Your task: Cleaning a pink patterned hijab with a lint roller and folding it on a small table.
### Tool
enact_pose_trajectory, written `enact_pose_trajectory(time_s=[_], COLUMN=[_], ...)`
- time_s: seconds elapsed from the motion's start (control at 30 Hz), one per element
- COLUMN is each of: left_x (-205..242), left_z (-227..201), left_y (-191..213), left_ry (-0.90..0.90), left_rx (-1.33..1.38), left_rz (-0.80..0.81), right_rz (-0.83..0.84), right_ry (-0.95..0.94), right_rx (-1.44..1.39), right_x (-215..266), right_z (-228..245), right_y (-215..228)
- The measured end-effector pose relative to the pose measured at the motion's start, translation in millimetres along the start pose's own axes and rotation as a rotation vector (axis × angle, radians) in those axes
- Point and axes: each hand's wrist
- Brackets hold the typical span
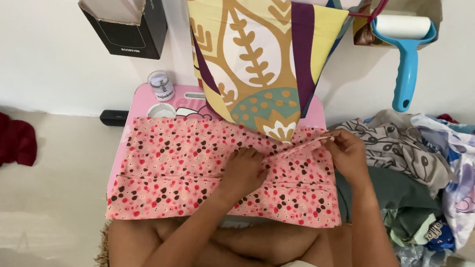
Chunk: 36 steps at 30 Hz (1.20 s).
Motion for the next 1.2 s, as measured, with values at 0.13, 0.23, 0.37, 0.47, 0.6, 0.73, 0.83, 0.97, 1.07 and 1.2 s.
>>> enact_pose_trajectory(time_s=[0.13,0.23,0.37,0.47,0.6,0.73,0.83,0.97,1.07,1.2], left_x=[-7,2,24,46,57,57,36,-4,-1,16], left_z=[22,50,97,122,160,183,215,287,249,250], left_y=[-10,6,58,107,158,189,197,167,168,147], left_ry=[0.079,0.131,0.244,0.375,0.503,0.649,0.591,0.454,0.472,0.432], left_rx=[-0.065,-0.1,-0.104,-0.134,-0.199,-0.232,-0.246,-0.467,-0.497,-0.4], left_rz=[-0.018,-0.047,0.019,0.092,0.165,0.18,0.032,-0.259,-0.365,-0.323], right_rz=[-0.052,-0.07,-0.094,-0.082,-0.067,-0.045,-0.066,-0.192,-0.228,-0.195], right_ry=[-0.005,-0.036,-0.093,-0.104,-0.132,-0.202,-0.183,-0.057,-0.013,-0.032], right_rx=[-0.098,-0.133,-0.169,-0.149,-0.126,-0.033,0.057,0.237,0.264,0.311], right_x=[-8,-13,-16,-15,-18,-28,-44,-70,-72,-63], right_z=[-9,-20,-34,-30,-53,-62,-64,-67,-71,-82], right_y=[10,13,16,13,16,19,14,3,-3,-1])
Point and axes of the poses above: each hand's wrist, its own x-axis away from the middle knuckle, its own y-axis out of the back of the hand, z = x × y, and after that the axes turned 4 degrees about y, right-handed
